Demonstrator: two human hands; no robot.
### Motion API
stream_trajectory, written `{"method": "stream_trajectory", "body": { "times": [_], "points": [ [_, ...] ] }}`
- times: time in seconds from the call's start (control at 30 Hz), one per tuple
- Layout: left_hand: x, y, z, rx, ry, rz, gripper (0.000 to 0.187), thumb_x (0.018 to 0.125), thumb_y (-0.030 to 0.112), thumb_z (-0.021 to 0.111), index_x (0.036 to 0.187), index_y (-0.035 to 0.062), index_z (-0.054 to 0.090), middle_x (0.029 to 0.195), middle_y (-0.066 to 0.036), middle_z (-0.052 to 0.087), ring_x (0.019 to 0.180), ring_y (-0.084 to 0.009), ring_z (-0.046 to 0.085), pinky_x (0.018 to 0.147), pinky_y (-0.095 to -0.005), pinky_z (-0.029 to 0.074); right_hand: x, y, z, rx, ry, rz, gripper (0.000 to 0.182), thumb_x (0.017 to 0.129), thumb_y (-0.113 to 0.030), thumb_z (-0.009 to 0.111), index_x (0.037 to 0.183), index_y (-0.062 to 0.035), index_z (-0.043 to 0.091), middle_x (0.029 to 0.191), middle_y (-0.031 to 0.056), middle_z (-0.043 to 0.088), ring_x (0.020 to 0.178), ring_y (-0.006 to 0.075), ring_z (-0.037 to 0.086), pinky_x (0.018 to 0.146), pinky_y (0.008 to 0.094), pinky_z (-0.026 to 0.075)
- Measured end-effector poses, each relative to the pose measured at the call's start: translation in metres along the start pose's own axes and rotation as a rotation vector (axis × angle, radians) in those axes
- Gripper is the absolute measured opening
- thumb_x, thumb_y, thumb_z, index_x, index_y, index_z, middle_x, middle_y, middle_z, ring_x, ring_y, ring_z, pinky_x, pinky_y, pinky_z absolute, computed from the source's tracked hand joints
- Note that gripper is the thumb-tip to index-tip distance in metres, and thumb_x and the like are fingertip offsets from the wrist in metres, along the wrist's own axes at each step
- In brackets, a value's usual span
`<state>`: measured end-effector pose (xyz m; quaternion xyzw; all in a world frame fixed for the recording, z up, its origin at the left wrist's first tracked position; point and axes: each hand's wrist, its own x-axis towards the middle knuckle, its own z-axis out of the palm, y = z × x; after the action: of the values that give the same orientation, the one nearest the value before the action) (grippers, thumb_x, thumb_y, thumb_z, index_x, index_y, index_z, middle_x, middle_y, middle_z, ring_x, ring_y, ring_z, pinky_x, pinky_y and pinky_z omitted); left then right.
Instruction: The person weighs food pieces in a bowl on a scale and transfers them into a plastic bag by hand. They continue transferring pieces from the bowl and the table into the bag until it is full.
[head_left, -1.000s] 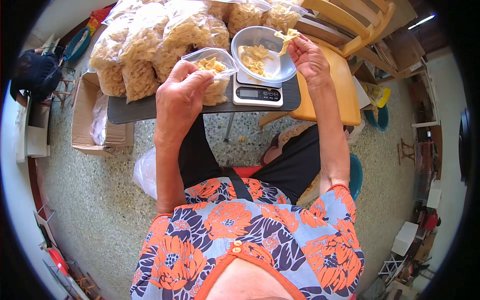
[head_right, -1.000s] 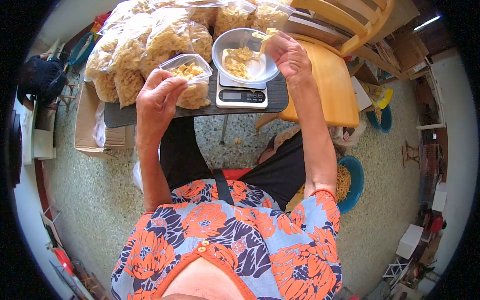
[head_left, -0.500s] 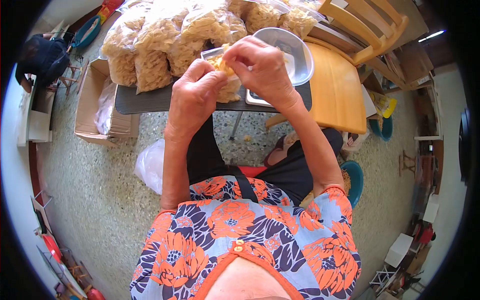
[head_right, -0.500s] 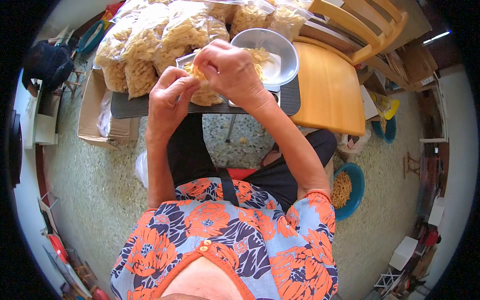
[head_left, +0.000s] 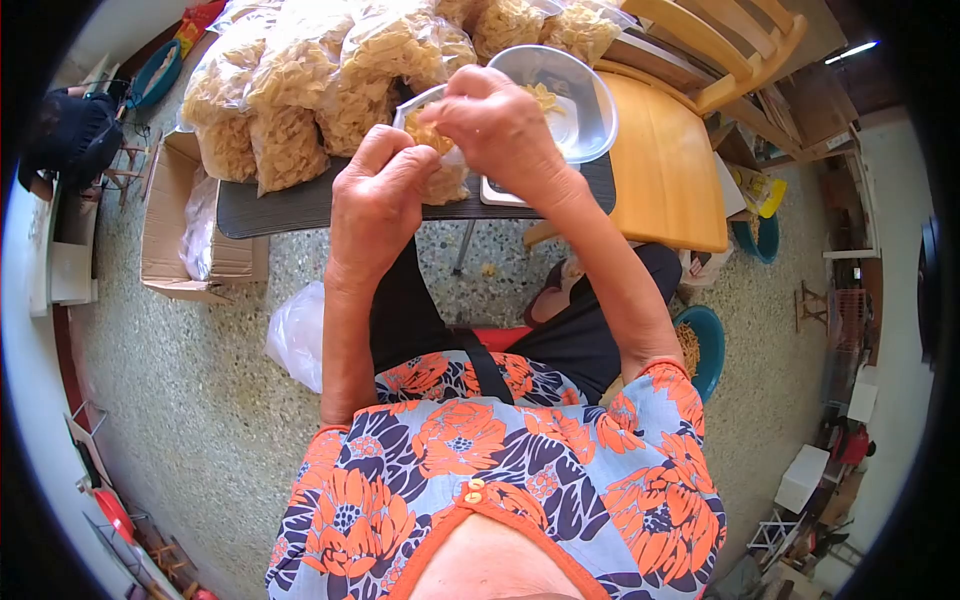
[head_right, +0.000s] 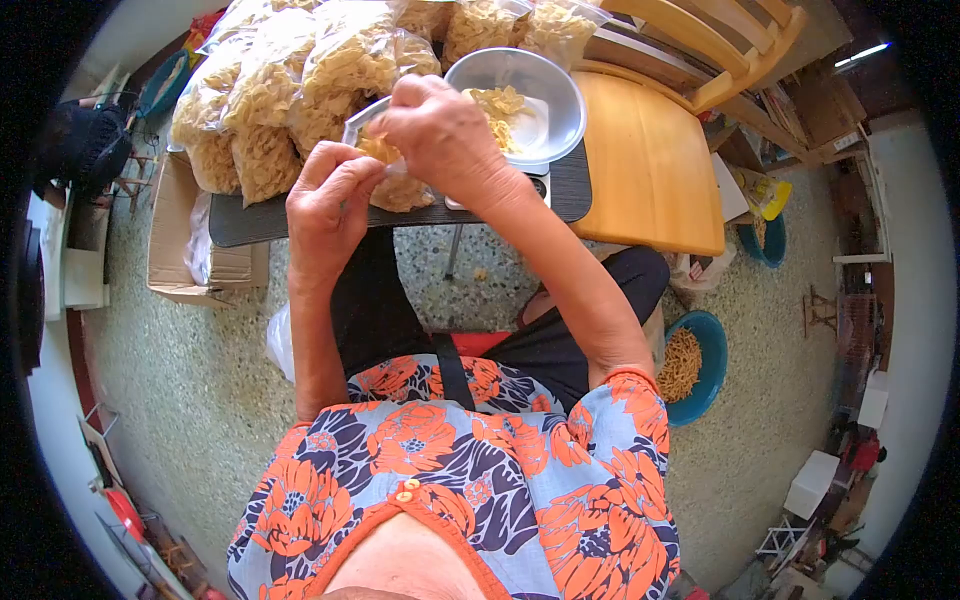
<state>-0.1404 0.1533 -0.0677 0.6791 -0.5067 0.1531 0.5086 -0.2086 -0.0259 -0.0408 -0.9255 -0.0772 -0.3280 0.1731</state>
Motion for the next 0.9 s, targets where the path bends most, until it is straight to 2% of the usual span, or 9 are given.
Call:
{"method": "stream_trajectory", "body": {
  "times": [0.1,0.17,0.2,0.27,0.4,0.53,0.63,0.7,0.9],
  "points": [
    [-0.001,-0.002,-0.002,-0.009,0.010,-0.007,0.012,0.084,-0.003,0.076,0.095,0.0027,0.073,0.089,-0.010,0.063,0.076,-0.0276,0.067,0.068,-0.0391,0.056,-0.002,0.020,-0.016,0.342,0.156,0.234,0.013,0.088,-0.008,0.077,0.101,-0.0049,0.078,0.093,0.0102,0.075,0.080,0.0214,0.072,0.073,0.0314,0.056],
    [-0.003,-0.004,-0.002,-0.003,0.016,-0.012,0.012,0.085,-0.001,0.077,0.095,0.0025,0.073,0.089,-0.010,0.063,0.076,-0.0274,0.067,0.068,-0.0392,0.056,-0.016,0.052,-0.030,0.287,0.057,0.450,0.016,0.091,-0.010,0.077,0.105,-0.0023,0.078,0.098,0.0065,0.075,0.081,0.0130,0.071,0.076,0.0258,0.056],
    [-0.003,-0.005,-0.002,0.002,0.023,-0.011,0.011,0.085,0.000,0.078,0.095,0.0024,0.073,0.090,-0.010,0.063,0.076,-0.0272,0.067,0.068,-0.0392,0.056,-0.021,0.064,-0.040,0.284,0.056,0.449,0.016,0.091,-0.010,0.077,0.105,-0.0023,0.078,0.098,0.0065,0.075,0.081,0.0130,0.071,0.076,0.0258,0.056],
    [-0.002,-0.004,-0.002,-0.001,0.041,-0.011,0.011,0.086,0.000,0.078,0.096,0.0023,0.074,0.089,-0.010,0.063,0.076,-0.0270,0.067,0.068,-0.0389,0.056,-0.027,0.078,-0.057,0.013,-0.374,0.660,0.028,0.089,-0.022,0.079,0.110,-0.0042,0.078,0.099,0.0081,0.076,0.088,0.0167,0.073,0.081,0.0308,0.058],
    [-0.002,-0.002,-0.002,0.001,0.058,-0.028,0.013,0.086,0.000,0.078,0.098,0.0020,0.074,0.089,-0.010,0.063,0.076,-0.0265,0.067,0.068,-0.0380,0.055,-0.042,0.087,-0.054,-0.103,-0.490,0.716,0.042,0.080,-0.030,0.080,0.117,-0.0101,0.077,0.097,0.0098,0.076,0.089,0.0236,0.073,0.085,0.0378,0.058],
    [-0.004,-0.001,-0.002,0.003,0.070,-0.025,0.013,0.086,0.000,0.078,0.098,0.0021,0.075,0.090,-0.011,0.063,0.076,-0.0264,0.067,0.068,-0.0376,0.055,-0.041,0.090,-0.046,-0.061,-0.526,0.745,0.033,0.081,-0.023,0.077,0.111,-0.0091,0.079,0.092,0.0087,0.076,0.085,0.0227,0.072,0.081,0.0363,0.058],
    [-0.004,-0.001,-0.002,0.012,0.078,-0.025,0.013,0.086,0.000,0.079,0.098,0.0020,0.075,0.090,-0.011,0.063,0.076,-0.0261,0.067,0.068,-0.0377,0.055,-0.042,0.099,-0.042,-0.088,-0.500,0.656,0.024,0.083,-0.018,0.074,0.103,-0.0074,0.080,0.085,0.0076,0.075,0.078,0.0200,0.071,0.077,0.0341,0.058],
    [-0.005,-0.002,-0.002,0.021,0.082,-0.025,0.013,0.086,0.000,0.079,0.098,0.0020,0.075,0.090,-0.011,0.063,0.077,-0.0260,0.067,0.068,-0.0376,0.055,-0.044,0.103,-0.050,0.009,-0.354,0.648,0.016,0.081,-0.017,0.072,0.092,-0.0102,0.082,0.092,0.0140,0.077,0.082,0.0273,0.073,0.083,0.0365,0.059],
    [-0.006,-0.003,0.003,-0.028,0.076,-0.037,0.014,0.085,-0.001,0.079,0.098,0.0019,0.075,0.091,-0.011,0.062,0.077,-0.0261,0.067,0.069,-0.0373,0.056,-0.055,0.111,-0.069,0.688,0.157,0.883,0.018,0.091,-0.011,0.079,0.104,0.0015,0.079,0.092,0.0060,0.078,0.080,0.0120,0.072,0.068,0.0256,0.057]
  ]
}}
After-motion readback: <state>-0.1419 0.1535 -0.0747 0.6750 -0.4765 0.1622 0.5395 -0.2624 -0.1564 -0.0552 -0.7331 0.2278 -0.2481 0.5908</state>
